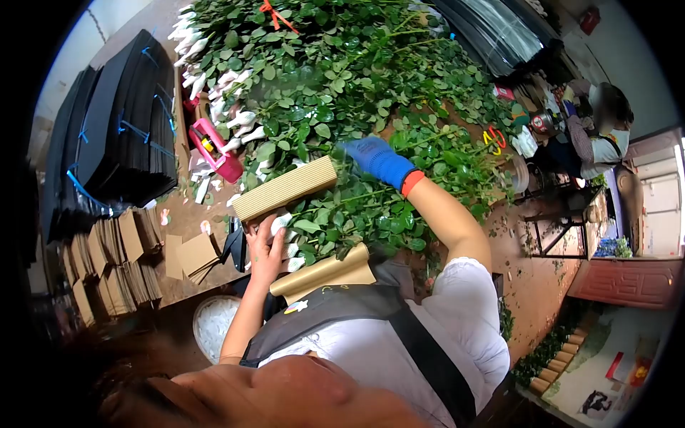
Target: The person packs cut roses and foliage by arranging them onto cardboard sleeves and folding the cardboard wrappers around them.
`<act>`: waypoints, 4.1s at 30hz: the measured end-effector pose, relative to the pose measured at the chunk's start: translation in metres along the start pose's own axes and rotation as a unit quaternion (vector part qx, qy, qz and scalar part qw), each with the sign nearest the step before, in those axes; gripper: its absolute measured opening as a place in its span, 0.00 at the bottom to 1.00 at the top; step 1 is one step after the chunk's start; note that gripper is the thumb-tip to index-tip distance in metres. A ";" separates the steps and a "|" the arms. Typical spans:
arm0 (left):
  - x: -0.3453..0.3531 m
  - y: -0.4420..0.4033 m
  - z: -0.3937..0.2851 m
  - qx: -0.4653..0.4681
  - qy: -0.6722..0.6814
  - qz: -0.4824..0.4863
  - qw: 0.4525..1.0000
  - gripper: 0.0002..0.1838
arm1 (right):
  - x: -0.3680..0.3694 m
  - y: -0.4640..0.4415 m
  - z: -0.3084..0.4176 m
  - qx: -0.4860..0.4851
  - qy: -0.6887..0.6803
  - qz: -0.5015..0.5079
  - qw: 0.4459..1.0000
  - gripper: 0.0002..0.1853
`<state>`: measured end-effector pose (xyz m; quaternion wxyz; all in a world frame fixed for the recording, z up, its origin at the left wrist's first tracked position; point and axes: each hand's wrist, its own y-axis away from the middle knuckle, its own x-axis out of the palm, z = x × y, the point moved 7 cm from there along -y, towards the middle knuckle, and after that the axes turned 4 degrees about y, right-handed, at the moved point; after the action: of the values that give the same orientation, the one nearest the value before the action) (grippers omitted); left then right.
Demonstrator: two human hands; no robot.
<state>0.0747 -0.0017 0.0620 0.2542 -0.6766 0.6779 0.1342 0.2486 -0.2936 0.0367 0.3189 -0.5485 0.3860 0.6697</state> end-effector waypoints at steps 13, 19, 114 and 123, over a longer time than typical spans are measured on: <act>0.002 0.008 0.010 0.015 0.019 -0.055 0.998 0.22 | -0.197 0.142 0.029 -0.013 -0.149 -0.312 0.938 0.16; 0.006 0.009 0.020 -0.003 0.045 -0.061 0.997 0.19 | -0.076 0.158 -0.011 0.048 -0.078 -0.196 0.976 0.15; -0.016 0.058 0.047 -0.247 0.204 0.184 0.929 0.20 | -0.046 0.070 0.229 -0.205 0.012 0.154 0.967 0.15; -0.008 0.084 0.056 -0.281 0.336 -0.003 0.899 0.15 | 0.001 0.060 0.243 -0.213 0.063 0.240 0.945 0.11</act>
<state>0.0002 0.0385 0.0063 -0.1889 -0.7265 0.6554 0.0831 0.0788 -0.1129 0.0697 -0.0001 -0.5360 0.3739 0.7569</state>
